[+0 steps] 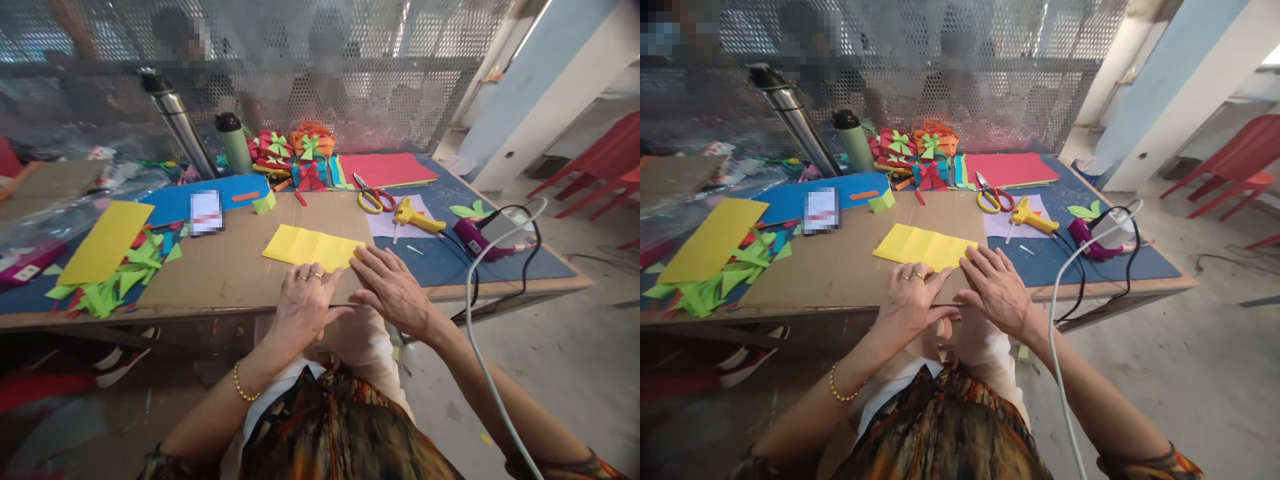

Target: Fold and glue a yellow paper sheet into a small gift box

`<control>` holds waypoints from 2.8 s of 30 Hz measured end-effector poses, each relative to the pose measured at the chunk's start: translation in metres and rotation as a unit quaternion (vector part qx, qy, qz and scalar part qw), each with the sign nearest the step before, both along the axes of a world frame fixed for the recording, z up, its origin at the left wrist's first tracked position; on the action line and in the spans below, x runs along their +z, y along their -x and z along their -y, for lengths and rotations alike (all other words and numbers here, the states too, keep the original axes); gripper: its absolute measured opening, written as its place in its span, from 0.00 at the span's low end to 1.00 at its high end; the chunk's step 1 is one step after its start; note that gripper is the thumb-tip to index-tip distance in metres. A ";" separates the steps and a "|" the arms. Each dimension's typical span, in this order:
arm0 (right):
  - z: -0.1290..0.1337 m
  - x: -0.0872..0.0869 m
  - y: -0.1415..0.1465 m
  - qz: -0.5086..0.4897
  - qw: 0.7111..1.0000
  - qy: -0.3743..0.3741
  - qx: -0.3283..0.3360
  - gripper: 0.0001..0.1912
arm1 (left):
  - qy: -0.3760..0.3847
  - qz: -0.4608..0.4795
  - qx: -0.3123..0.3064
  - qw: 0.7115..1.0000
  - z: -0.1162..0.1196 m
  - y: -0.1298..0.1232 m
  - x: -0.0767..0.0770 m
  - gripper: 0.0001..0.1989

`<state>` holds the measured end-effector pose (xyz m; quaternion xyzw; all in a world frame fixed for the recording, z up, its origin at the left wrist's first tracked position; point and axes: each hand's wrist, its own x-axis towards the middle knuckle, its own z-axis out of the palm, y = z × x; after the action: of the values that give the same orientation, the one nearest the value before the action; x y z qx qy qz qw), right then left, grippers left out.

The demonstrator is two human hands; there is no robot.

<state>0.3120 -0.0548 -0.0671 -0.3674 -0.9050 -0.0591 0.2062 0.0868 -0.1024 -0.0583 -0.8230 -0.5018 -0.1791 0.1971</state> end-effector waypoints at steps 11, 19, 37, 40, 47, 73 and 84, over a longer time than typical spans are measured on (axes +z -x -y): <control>0.005 0.001 -0.001 0.030 0.999 -0.016 -0.005 0.39 | 0.012 -0.025 0.010 1.000 0.005 -0.001 0.003 0.42; 0.008 0.005 0.003 0.034 0.999 -0.030 -0.014 0.39 | -0.009 -0.036 0.013 0.999 0.005 -0.003 0.006 0.44; 0.007 0.006 0.002 0.038 0.999 0.008 -0.022 0.34 | 0.023 -0.015 0.014 1.000 0.006 -0.006 0.006 0.44; 0.007 0.006 0.003 0.035 0.999 0.007 -0.024 0.34 | 0.011 -0.026 0.014 1.000 0.006 -0.007 0.005 0.44; 0.008 0.008 0.001 0.027 0.999 0.034 -0.024 0.36 | 0.007 -0.045 0.011 0.999 0.005 -0.006 0.006 0.43; 0.003 0.011 0.011 0.044 0.998 0.031 -0.039 0.35 | 0.002 -0.053 -0.002 0.999 0.008 -0.006 0.005 0.40; 0.005 0.014 0.011 0.051 0.997 0.035 -0.039 0.34 | 0.047 -0.019 0.000 0.999 0.006 -0.009 0.011 0.37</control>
<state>0.3011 -0.0593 -0.0530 -0.4055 -0.9010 -0.0539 0.1444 0.0954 -0.1083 -0.0472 -0.8345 -0.5061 -0.1395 0.1675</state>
